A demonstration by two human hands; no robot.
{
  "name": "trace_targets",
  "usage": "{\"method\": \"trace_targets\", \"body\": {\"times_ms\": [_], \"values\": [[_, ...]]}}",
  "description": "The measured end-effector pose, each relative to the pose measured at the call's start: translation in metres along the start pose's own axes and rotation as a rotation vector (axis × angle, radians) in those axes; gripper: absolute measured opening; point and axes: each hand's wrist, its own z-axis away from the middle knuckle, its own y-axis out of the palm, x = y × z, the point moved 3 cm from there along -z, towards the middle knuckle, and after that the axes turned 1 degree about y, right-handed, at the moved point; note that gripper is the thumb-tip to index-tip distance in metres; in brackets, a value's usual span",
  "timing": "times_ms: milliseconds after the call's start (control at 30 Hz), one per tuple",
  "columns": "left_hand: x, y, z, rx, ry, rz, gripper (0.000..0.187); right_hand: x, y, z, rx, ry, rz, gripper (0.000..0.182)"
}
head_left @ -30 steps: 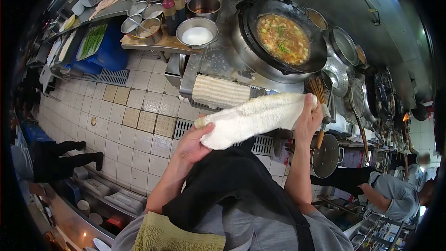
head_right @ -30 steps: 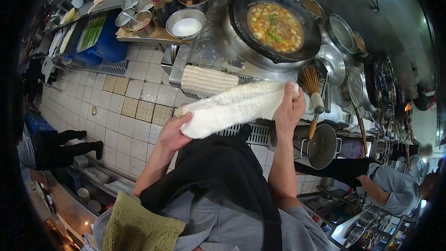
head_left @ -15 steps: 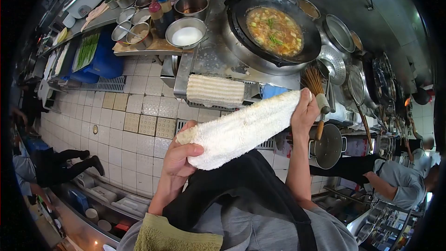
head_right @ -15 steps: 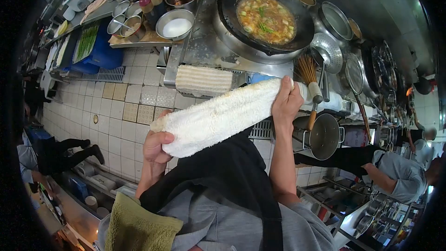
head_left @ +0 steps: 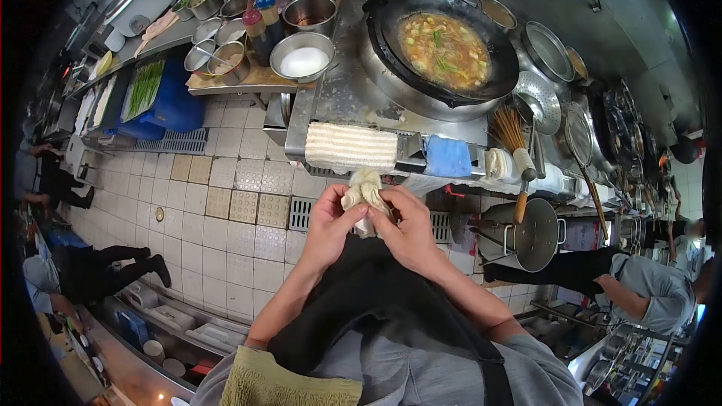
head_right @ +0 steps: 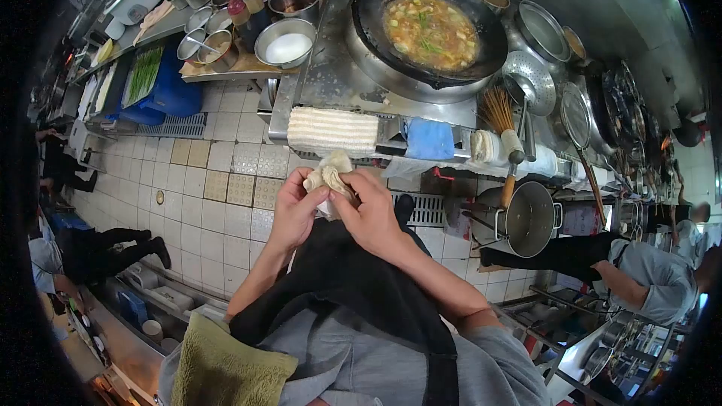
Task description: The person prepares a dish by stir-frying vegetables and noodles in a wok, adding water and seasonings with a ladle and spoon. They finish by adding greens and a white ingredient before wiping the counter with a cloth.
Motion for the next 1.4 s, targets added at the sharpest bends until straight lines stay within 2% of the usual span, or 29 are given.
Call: {"method": "trace_targets", "body": {"times_ms": [67,133,200,267,333,400,433,500,533,567,600,633,667,700,767,867,933,967,1033,1100,1167,1200,1333,1400], "values": [[-0.01,0.004,0.005,0.025,0.056,-0.171,0.022,0.0,-0.001,0.001,0.019,0.039,-0.009,0.023],[-0.016,0.009,0.011,0.016,0.076,-0.204,0.026,0.004,0.001,0.003,0.039,0.08,-0.017,0.023],[-0.019,0.012,0.013,0.01,0.095,-0.236,0.03,0.015,0.004,0.006,0.056,-0.005,0.0,0.026],[-0.025,0.013,0.015,-0.018,0.21,-0.482,0.036,0.02,0.004,0.008,0.08,-0.088,-0.041,0.028],[-0.033,0.012,0.014,-0.024,0.173,-0.482,0.037,0.021,-0.001,0.01,0.105,-0.174,-0.079,0.03],[-0.035,0.008,0.011,-0.031,0.137,-0.479,0.038,0.012,-0.004,0.012,0.266,-0.049,-0.259,0.029],[-0.034,0.005,0.01,0.004,0.099,-0.424,0.037,0.008,0.0,0.013,0.268,-0.052,-0.26,0.029],[-0.037,0.001,0.009,0.043,0.063,-0.369,0.037,-0.023,-0.001,0.014,-0.18,0.245,-0.527,0.029],[-0.039,0.0,0.01,0.077,0.021,-0.214,0.037,-0.051,0.003,0.012,-0.301,0.311,-0.562,0.037],[-0.04,-0.001,0.011,0.111,-0.022,-0.059,0.038,-0.054,0.001,0.011,-0.307,0.313,-0.56,0.037],[-0.04,-0.006,0.011,0.17,-0.046,0.069,0.039,-0.06,0.004,0.012,-0.225,0.507,-0.868,0.045],[-0.042,-0.011,0.008,0.17,-0.047,0.068,0.039,-0.061,0.011,0.012,-0.13,0.7,-1.175,0.055],[-0.042,-0.015,0.005,0.103,-0.166,0.167,0.039,-0.056,0.014,0.013,-0.021,0.735,-1.201,0.067],[-0.04,-0.021,0.003,0.033,-0.284,0.267,0.04,-0.052,0.015,0.013,-0.021,0.738,-1.203,0.067],[-0.029,-0.036,-0.002,-0.034,-0.338,0.287,0.042,-0.039,0.019,0.014,-0.066,0.805,-1.151,0.067],[-0.021,-0.036,-0.001,-0.039,-0.396,0.36,0.042,-0.047,0.024,0.014,-0.141,0.852,-1.076,0.053],[-0.021,-0.032,0.006,-0.144,-0.277,-0.108,0.046,-0.052,0.026,0.017,-0.157,0.859,-1.074,0.043],[-0.018,-0.034,0.008,-0.142,-0.282,-0.106,0.046,-0.056,0.026,0.019,-0.163,0.862,-1.072,0.043],[-0.016,-0.036,0.01,-0.064,-0.077,-0.419,0.051,-0.058,0.026,0.019,-0.178,0.798,-0.934,0.04],[-0.033,-0.013,0.023,-0.05,-0.095,-0.401,0.053,-0.068,0.03,0.018,-0.144,0.802,-0.963,0.037],[-0.045,0.013,0.036,0.031,-0.028,-0.364,0.06,-0.07,0.032,0.019,-0.107,0.806,-0.991,0.035],[-0.044,0.018,0.039,0.033,0.037,-0.378,0.072,-0.068,0.033,0.018,-0.114,0.828,-0.98,0.034],[-0.056,0.024,0.054,0.069,0.017,-0.364,0.065,-0.066,0.031,0.02,-0.109,0.831,-0.935,0.033],[-0.062,0.015,0.056,0.345,0.124,-1.044,0.051,-0.068,0.032,0.02,-0.095,0.824,-0.916,0.034]]}}
